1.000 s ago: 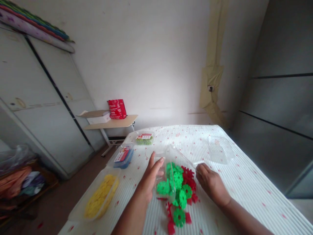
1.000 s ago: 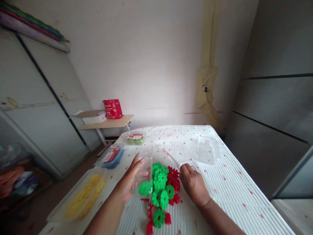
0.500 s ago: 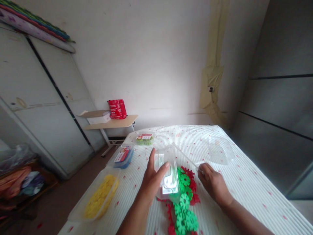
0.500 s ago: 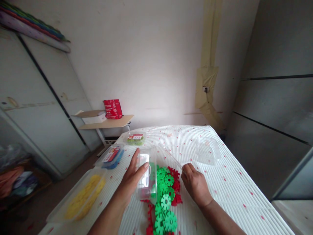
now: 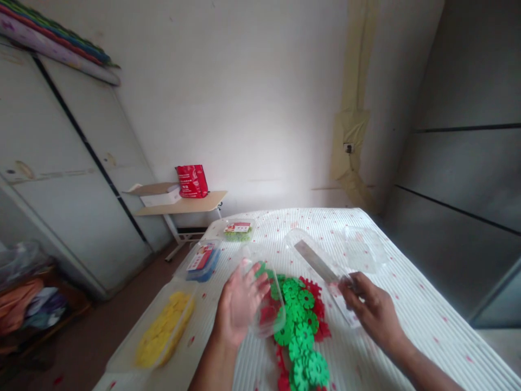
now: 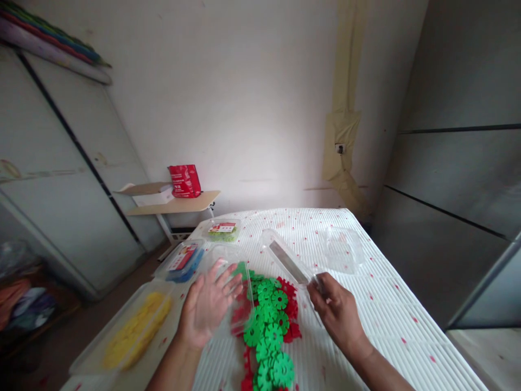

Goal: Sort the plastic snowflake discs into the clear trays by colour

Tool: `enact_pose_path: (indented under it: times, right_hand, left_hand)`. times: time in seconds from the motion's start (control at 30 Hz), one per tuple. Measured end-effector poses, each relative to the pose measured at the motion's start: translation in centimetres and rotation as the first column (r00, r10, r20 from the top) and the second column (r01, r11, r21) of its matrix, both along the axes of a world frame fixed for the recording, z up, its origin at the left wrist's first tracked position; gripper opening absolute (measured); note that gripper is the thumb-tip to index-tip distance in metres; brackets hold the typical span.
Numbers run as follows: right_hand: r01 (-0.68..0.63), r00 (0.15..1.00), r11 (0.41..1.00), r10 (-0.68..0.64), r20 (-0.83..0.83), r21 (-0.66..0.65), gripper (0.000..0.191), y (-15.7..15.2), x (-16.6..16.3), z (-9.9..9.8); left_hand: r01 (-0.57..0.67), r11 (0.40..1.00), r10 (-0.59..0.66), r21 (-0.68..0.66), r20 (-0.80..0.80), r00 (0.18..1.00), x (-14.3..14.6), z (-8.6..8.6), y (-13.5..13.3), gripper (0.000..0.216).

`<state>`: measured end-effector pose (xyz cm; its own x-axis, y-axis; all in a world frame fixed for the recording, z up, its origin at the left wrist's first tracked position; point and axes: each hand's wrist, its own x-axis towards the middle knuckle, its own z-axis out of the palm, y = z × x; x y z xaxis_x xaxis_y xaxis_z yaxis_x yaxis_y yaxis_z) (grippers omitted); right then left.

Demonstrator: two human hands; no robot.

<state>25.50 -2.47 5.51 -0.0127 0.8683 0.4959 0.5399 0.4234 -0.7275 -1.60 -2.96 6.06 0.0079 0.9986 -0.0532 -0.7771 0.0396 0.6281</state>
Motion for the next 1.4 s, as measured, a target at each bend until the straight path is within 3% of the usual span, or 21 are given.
enact_pose_path:
  times: [0.13, 0.33, 0.4, 0.5, 0.6, 0.7, 0.8, 1.03, 1.23, 1.4]
  right_hand:
    - [-0.150, 0.959, 0.970, 0.096, -0.268, -0.192, 0.022, -2.2, 1.7, 1.1]
    - [-0.326, 0.889, 0.873, 0.152, -0.433, -0.363, 0.021, -4.2, 5.5, 0.1]
    - [-0.305, 0.874, 0.870, 0.095, -0.477, -0.387, 0.023, -4.5, 6.2, -0.6]
    - [-0.190, 0.823, 0.878, -0.101, -0.559, -0.438, 0.026, -4.7, 6.1, -1.6]
    - [-0.128, 0.771, 0.853, -0.236, -0.592, -0.506, 0.046, -4.9, 5.5, -2.4]
    - [-0.127, 0.781, 0.842, -0.241, -0.577, -0.524, 0.066, -5.0, 4.9, -2.7]
    - [-0.135, 0.805, 0.832, -0.224, -0.549, -0.537, 0.074, -4.8, 4.7, -2.8]
    - [-0.160, 0.806, 0.819, -0.213, -0.551, -0.551, 0.075, -4.5, 4.6, -2.7]
    - [-0.178, 0.758, 0.853, -0.199, -0.621, -0.491, 0.070, -5.0, 5.1, -1.6]
    - [-0.203, 0.796, 0.852, -0.143, -0.588, -0.482, 0.066, -5.2, 6.0, -1.4]
  left_hand:
    - [0.010, 1.000, -0.010, 0.007, 0.128, 0.992, -0.7, -1.6, -0.2, 0.072]
    - [0.033, 0.998, -0.040, 0.048, 0.138, 0.990, -1.5, -1.9, -0.5, 0.068]
    - [0.048, 0.998, -0.054, 0.048, 0.142, 0.988, -1.6, -2.2, -0.5, 0.069]
    - [0.047, 0.993, -0.062, 0.105, 0.149, 0.987, -1.9, -3.0, -0.2, 0.069]
    - [0.060, 0.981, -0.087, 0.185, 0.140, 0.986, -2.0, -3.8, 0.1, 0.066]
    - [0.087, 0.971, -0.119, 0.222, 0.136, 0.983, -2.1, -4.3, 0.2, 0.062]
    - [0.078, 0.966, -0.119, 0.247, 0.153, 0.981, -2.0, -4.5, 0.3, 0.062]
    - [0.096, 0.961, -0.147, 0.258, 0.186, 0.971, -2.1, -4.6, 0.3, 0.062]
    - [0.058, 0.973, -0.098, 0.222, 0.171, 0.980, -2.5, -4.2, 0.2, 0.063]
    - [0.050, 0.981, -0.084, 0.189, 0.175, 0.981, -2.8, -3.9, 0.1, 0.062]
